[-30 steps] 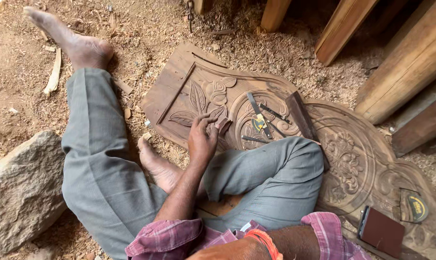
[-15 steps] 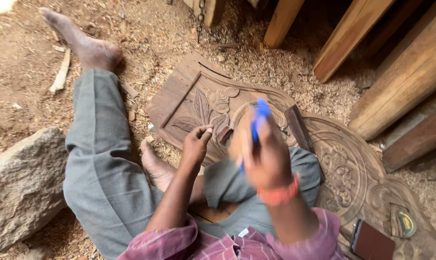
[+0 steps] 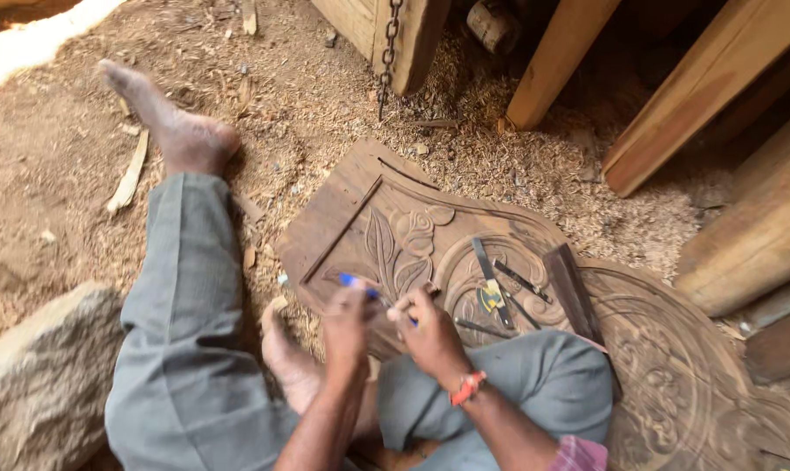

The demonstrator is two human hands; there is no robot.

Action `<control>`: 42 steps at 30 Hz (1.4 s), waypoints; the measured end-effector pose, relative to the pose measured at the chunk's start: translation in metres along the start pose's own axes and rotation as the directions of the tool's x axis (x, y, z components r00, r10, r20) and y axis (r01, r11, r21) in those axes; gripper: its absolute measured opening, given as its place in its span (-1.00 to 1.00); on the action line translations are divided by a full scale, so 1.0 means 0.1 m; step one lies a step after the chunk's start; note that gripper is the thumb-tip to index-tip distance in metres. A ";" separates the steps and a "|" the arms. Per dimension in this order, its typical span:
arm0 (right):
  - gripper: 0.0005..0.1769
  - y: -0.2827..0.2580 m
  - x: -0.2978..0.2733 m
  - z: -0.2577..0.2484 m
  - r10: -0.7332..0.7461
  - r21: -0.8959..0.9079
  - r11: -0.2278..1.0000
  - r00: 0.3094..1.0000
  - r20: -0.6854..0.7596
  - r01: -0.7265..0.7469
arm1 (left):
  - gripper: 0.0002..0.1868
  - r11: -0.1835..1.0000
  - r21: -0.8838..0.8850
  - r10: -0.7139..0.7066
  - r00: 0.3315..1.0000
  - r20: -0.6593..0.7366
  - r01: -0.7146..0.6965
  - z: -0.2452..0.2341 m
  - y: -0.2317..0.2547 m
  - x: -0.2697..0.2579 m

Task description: The person carves a floral design into a wooden board using a chisel and a mallet. They periodically clear wood shavings from the surface and use a blue pen to mark details on the wood.

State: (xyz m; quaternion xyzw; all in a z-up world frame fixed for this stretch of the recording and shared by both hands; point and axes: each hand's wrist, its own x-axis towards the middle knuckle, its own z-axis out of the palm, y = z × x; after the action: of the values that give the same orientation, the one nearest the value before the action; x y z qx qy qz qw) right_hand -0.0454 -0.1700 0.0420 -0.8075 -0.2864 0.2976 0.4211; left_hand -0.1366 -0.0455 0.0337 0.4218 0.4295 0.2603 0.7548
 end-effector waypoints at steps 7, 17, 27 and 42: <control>-0.81 -0.10 0.32 -0.46 0.207 0.657 0.754 0.957 -0.201 -0.025 | -0.65 0.520 0.797 0.420 0.904 0.074 -0.307 -0.01 0.25 0.47; -0.78 0.03 1.23 -0.89 0.047 0.812 0.513 0.935 -0.352 0.279 | -0.59 -0.047 0.890 0.522 0.748 0.410 -0.454 0.28 0.15 0.39; -0.85 0.37 1.57 -0.22 -0.129 0.243 0.940 0.909 -0.397 0.240 | -0.62 -0.044 0.886 0.542 0.734 0.409 -0.461 0.28 0.11 0.41; -0.87 0.23 1.53 -0.22 -0.131 0.147 0.969 0.915 -0.381 0.200 | -0.60 -0.079 0.890 0.525 0.741 0.420 -0.449 0.28 0.09 0.40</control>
State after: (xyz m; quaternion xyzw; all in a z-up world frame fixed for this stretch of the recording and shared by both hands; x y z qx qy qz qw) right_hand 0.0766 -0.0828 -0.0036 -0.7795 -0.2413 0.1292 0.5634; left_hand -0.0926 -0.0222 0.0323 0.9161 0.3291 0.1849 0.1354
